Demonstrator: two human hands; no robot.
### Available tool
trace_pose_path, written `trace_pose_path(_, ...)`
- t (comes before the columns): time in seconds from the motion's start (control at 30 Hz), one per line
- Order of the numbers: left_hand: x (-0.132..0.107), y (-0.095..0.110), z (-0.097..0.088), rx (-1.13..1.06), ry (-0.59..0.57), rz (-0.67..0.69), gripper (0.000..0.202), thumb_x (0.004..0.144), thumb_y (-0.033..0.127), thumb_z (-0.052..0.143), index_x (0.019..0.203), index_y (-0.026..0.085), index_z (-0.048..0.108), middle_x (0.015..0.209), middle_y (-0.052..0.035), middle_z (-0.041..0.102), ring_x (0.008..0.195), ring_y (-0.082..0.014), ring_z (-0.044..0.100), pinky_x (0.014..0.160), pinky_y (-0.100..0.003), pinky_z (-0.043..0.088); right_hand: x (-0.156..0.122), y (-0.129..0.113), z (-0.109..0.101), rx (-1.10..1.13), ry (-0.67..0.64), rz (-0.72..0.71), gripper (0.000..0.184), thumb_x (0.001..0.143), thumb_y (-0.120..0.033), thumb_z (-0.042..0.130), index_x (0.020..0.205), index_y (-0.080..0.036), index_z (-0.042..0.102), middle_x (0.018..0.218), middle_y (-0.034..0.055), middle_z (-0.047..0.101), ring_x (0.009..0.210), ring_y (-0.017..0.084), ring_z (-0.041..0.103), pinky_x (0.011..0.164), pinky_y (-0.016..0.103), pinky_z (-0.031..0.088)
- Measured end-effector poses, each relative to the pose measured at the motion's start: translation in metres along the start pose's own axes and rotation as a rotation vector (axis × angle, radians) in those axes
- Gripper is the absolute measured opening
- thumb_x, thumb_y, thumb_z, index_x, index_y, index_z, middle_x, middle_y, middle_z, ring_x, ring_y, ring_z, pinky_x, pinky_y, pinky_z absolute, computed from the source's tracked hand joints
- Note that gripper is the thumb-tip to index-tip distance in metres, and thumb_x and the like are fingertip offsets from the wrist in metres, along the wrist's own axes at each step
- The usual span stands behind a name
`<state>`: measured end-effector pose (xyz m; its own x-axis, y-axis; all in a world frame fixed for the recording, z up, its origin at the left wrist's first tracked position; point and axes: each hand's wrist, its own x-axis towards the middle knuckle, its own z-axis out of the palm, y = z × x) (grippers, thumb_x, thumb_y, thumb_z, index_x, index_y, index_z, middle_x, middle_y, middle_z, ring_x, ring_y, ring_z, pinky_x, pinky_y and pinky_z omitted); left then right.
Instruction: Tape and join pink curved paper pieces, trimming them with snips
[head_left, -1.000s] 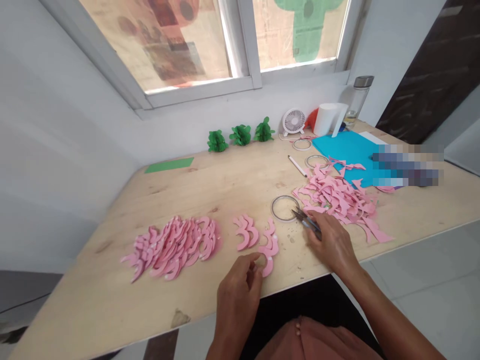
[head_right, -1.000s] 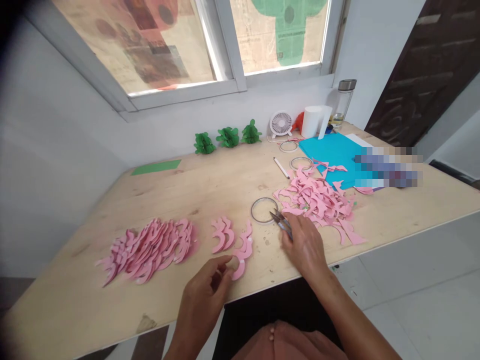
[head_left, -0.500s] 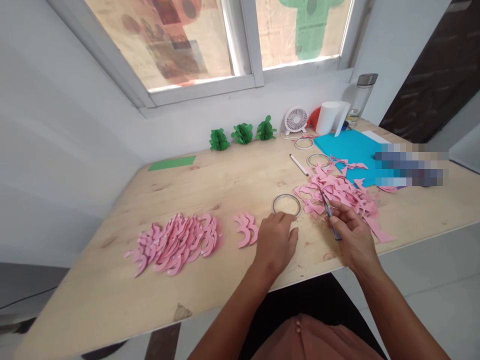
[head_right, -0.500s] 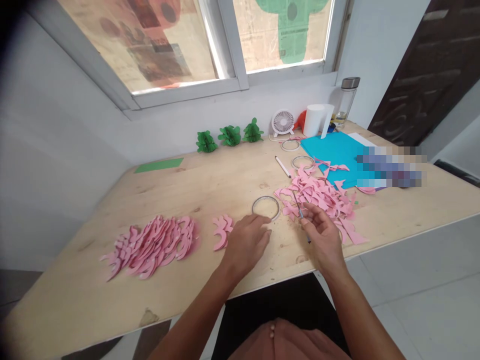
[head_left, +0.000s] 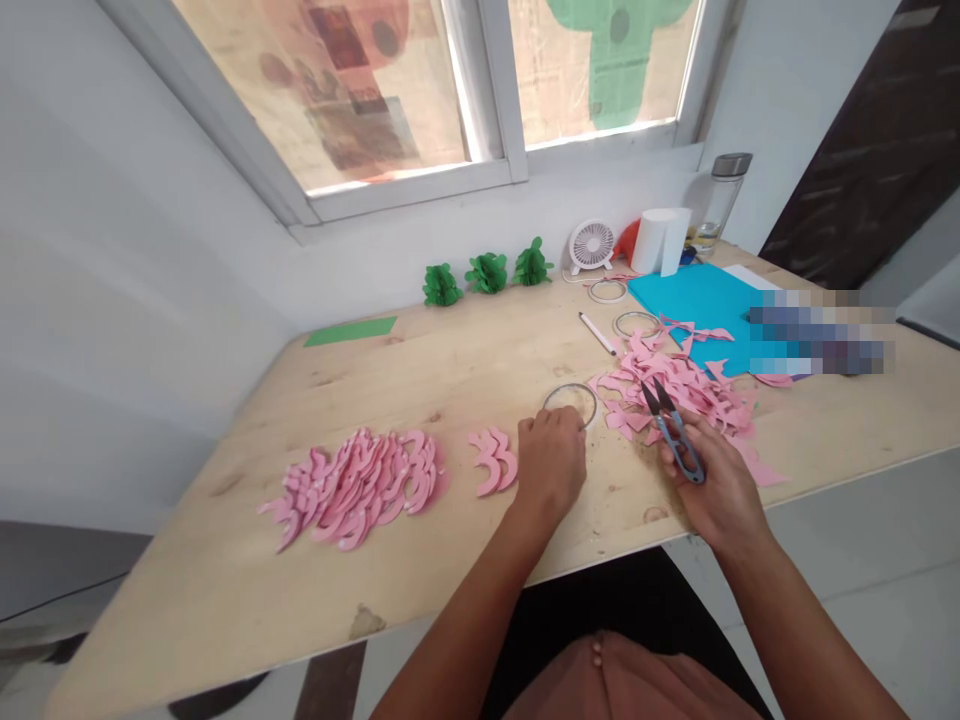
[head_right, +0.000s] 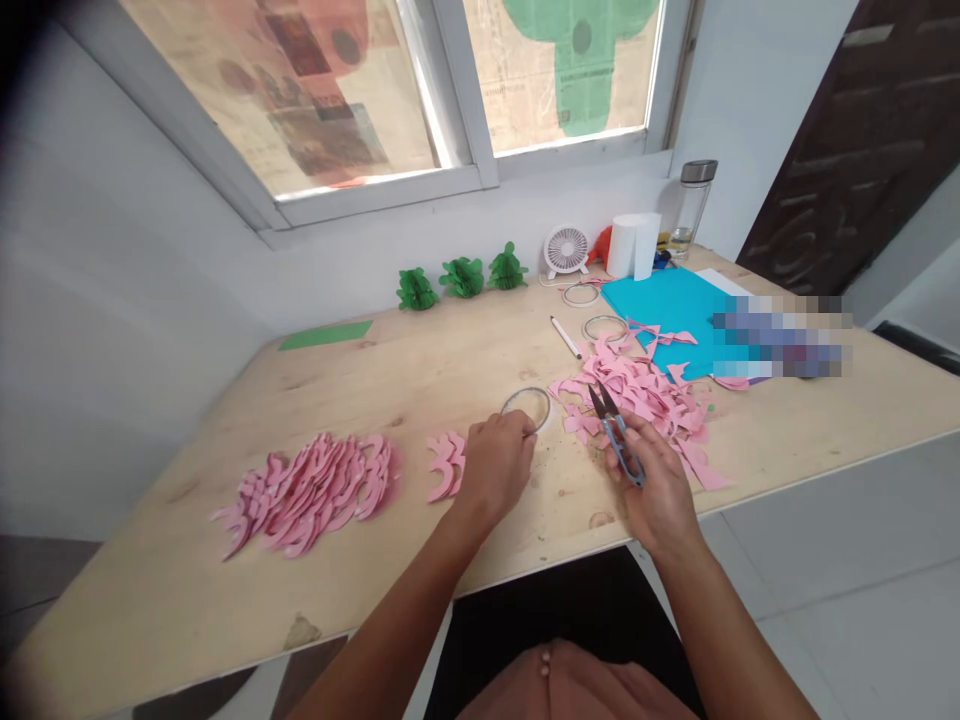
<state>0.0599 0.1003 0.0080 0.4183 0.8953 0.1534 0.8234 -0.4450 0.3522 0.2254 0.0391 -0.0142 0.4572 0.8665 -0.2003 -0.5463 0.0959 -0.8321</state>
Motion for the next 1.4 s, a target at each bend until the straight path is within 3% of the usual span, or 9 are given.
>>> trace_pose_path(0.1, -0.015, 0.003, -0.017, -0.093, 0.037, -0.016, 0.009, 0.088, 0.012, 0.046, 0.087, 0.019, 0.052, 0.084, -0.0016, 0.066, 0.082, -0.0183, 0.058, 0.082, -0.036, 0.039, -0.004, -0.003, 0.002, 0.107, -0.118, 0.045, 0.025, 0.068, -0.033, 0.076, 0.089, -0.021, 0.069, 0.087, 0.0020, 0.063, 0.056, 0.007, 0.045, 0.047, 0.019, 0.039)
trace_pose_path(0.13, -0.021, 0.004, -0.022, -0.221, 0.073, -0.015, 0.009, 0.088, 0.011, 0.047, 0.086, 0.019, 0.052, 0.085, -0.0010, 0.066, 0.082, -0.0176, 0.058, 0.084, -0.036, 0.038, -0.006, -0.004, 0.005, 0.124, -0.161, 0.063, 0.023, 0.069, -0.032, 0.076, 0.088, -0.020, 0.068, 0.085, 0.0018, 0.063, 0.054, 0.007, 0.043, 0.046, 0.019, 0.038)
trace_pose_path(0.27, -0.044, 0.011, -0.034, -0.563, 0.088, -0.010, 0.012, 0.086, 0.012, 0.046, 0.078, 0.020, 0.050, 0.083, -0.0016, 0.063, 0.080, -0.0178, 0.055, 0.083, -0.035, 0.039, -0.016, -0.006, 0.017, 0.062, -0.264, 0.091, 0.017, 0.070, -0.027, 0.076, 0.084, -0.019, 0.069, 0.061, -0.0033, 0.050, 0.051, 0.007, 0.037, 0.047, 0.019, 0.032)
trace_pose_path(0.4, -0.058, 0.016, -0.038, -0.695, 0.044, -0.049, 0.010, 0.087, 0.016, 0.046, 0.080, 0.020, 0.052, 0.084, -0.0021, 0.062, 0.084, -0.0191, 0.054, 0.081, -0.034, 0.040, -0.026, -0.007, 0.029, -0.123, -0.216, 0.009, 0.022, 0.068, -0.028, 0.078, 0.085, -0.018, 0.071, 0.058, -0.0060, 0.039, 0.051, 0.007, 0.033, 0.046, 0.021, 0.026)
trace_pose_path(0.57, -0.064, 0.018, -0.038, -0.728, 0.019, -0.058, 0.009, 0.087, 0.018, 0.046, 0.083, 0.020, 0.054, 0.086, -0.0031, 0.063, 0.088, -0.0198, 0.056, 0.084, -0.034, 0.041, -0.030, -0.006, 0.034, -0.332, -0.177, -0.084, 0.025, 0.065, -0.034, 0.079, 0.084, -0.020, 0.071, 0.072, -0.0024, 0.050, 0.055, 0.008, 0.036, 0.050, 0.023, 0.030)
trace_pose_path(0.7, -0.067, 0.017, -0.036, -0.729, 0.032, -0.042, 0.008, 0.086, 0.016, 0.048, 0.083, 0.020, 0.055, 0.088, -0.0038, 0.064, 0.089, -0.0195, 0.057, 0.083, -0.033, 0.043, -0.034, -0.007, 0.035, -0.431, -0.185, -0.146, 0.020, 0.068, -0.035, 0.076, 0.073, -0.019, 0.065, 0.068, -0.0018, 0.051, 0.056, 0.010, 0.039, 0.051, 0.023, 0.033)
trace_pose_path(1.03, -0.069, 0.025, -0.037, -0.912, 0.032, -0.037, 0.027, 0.088, 0.020, 0.047, 0.112, 0.019, 0.060, 0.070, 0.0014, 0.057, 0.063, -0.0116, 0.053, 0.062, -0.022, 0.042, -0.064, -0.035, 0.037, -0.822, -0.143, -0.416, 0.018, 0.076, -0.036, 0.069, 0.067, -0.021, 0.063, 0.060, -0.0013, 0.055, 0.050, 0.011, 0.045, 0.045, 0.024, 0.035)
trace_pose_path(1.27, -0.076, 0.029, -0.038, -1.092, 0.028, -0.149, 0.021, 0.087, 0.025, 0.052, 0.099, 0.018, 0.067, 0.064, 0.0016, 0.052, 0.059, -0.0108, 0.047, 0.056, -0.021, 0.037, -0.064, -0.038, 0.032, -0.945, -0.010, -0.532, 0.018, 0.080, -0.040, 0.064, 0.088, -0.024, 0.068, 0.062, -0.0008, 0.051, 0.054, 0.014, 0.043, 0.050, 0.027, 0.035)
trace_pose_path(1.4, -0.077, 0.029, -0.039, -1.199, 0.032, -0.238, 0.021, 0.083, 0.024, 0.053, 0.095, 0.018, 0.070, 0.057, 0.0039, 0.047, 0.051, -0.0090, 0.039, 0.050, -0.020, 0.032, -0.057, -0.033, 0.024, -0.846, -0.048, -0.422, 0.027, 0.086, -0.044, 0.056, 0.097, -0.022, 0.067, 0.063, -0.0020, 0.041, 0.056, 0.014, 0.037, 0.051, 0.026, 0.032)
